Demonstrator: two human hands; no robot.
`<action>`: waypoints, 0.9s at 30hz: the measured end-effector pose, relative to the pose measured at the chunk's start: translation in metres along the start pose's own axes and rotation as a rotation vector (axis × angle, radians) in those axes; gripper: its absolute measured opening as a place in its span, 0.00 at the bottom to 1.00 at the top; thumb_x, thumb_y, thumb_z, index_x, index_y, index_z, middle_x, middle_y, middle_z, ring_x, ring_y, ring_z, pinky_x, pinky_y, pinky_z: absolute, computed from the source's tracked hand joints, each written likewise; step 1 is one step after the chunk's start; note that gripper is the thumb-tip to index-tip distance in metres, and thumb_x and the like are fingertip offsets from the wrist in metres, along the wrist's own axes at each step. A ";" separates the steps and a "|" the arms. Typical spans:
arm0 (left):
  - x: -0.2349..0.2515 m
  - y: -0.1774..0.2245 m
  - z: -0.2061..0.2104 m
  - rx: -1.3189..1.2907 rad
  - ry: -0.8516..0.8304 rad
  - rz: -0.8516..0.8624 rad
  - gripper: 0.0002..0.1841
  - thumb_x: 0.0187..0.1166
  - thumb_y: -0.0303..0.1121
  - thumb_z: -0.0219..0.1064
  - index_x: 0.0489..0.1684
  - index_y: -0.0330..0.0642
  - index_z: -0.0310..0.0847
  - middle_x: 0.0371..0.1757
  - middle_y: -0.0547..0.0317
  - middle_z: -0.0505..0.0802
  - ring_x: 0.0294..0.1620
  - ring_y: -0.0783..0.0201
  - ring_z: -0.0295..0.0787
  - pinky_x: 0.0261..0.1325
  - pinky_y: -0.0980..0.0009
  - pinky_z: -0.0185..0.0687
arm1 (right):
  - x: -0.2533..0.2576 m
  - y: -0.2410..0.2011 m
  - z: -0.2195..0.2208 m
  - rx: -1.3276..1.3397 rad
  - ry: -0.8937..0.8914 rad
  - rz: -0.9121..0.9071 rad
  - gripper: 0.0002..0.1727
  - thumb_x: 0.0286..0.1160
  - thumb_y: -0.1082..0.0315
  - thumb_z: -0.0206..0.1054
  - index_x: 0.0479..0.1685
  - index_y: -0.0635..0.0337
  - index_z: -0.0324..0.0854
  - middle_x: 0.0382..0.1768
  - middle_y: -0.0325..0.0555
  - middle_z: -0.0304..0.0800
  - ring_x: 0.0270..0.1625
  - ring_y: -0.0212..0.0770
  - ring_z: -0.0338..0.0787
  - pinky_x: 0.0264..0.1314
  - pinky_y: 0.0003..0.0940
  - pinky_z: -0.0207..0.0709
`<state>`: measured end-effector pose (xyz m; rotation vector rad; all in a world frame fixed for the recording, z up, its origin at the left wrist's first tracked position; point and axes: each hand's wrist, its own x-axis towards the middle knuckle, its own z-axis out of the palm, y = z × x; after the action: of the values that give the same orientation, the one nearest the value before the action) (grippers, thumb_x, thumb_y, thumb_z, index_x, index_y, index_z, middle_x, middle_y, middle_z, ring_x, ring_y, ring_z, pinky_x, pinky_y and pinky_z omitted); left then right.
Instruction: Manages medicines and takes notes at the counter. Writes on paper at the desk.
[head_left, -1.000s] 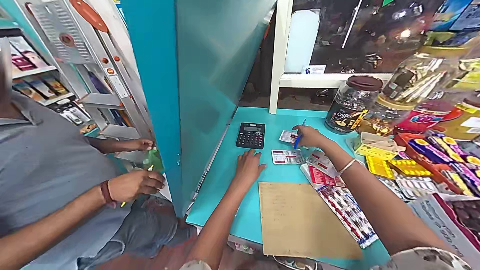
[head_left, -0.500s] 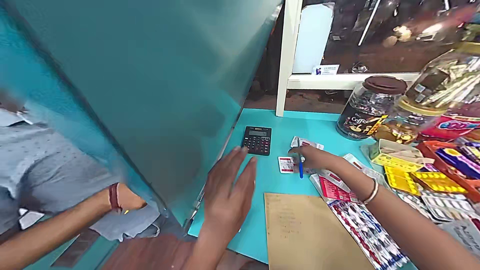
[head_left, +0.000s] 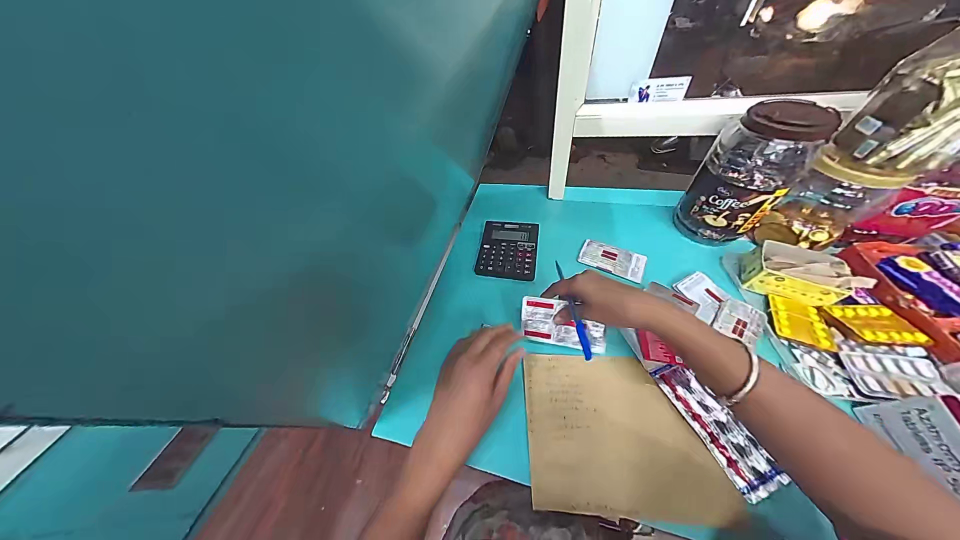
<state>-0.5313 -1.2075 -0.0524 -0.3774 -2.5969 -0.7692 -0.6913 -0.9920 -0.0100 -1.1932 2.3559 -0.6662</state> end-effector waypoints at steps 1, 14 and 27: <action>-0.006 0.005 0.007 -0.002 -0.050 0.029 0.14 0.84 0.37 0.64 0.51 0.39 0.93 0.56 0.51 0.96 0.59 0.50 0.94 0.62 0.50 0.86 | 0.003 0.000 0.007 -0.008 -0.016 0.007 0.18 0.81 0.69 0.68 0.66 0.66 0.84 0.50 0.63 0.92 0.50 0.55 0.91 0.61 0.52 0.79; -0.078 0.006 0.063 -0.075 -0.310 0.264 0.26 0.83 0.51 0.64 0.69 0.43 0.85 0.79 0.49 0.84 0.84 0.49 0.74 0.84 0.52 0.70 | -0.112 -0.031 0.104 0.387 0.985 -0.014 0.28 0.93 0.42 0.45 0.30 0.50 0.78 0.22 0.27 0.91 0.27 0.20 0.91 0.33 0.18 0.86; -0.106 0.008 0.066 0.179 -0.175 0.390 0.27 0.81 0.59 0.59 0.66 0.53 0.86 0.73 0.53 0.88 0.78 0.53 0.79 0.72 0.57 0.76 | -0.084 -0.051 0.182 0.550 1.095 0.380 0.02 0.58 0.69 0.70 0.29 0.53 0.83 0.22 0.26 0.86 0.22 0.16 0.82 0.25 0.13 0.76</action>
<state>-0.4549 -1.1781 -0.1465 -0.8953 -2.6013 -0.3803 -0.5120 -0.9907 -0.1136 -0.0605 2.7074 -2.0035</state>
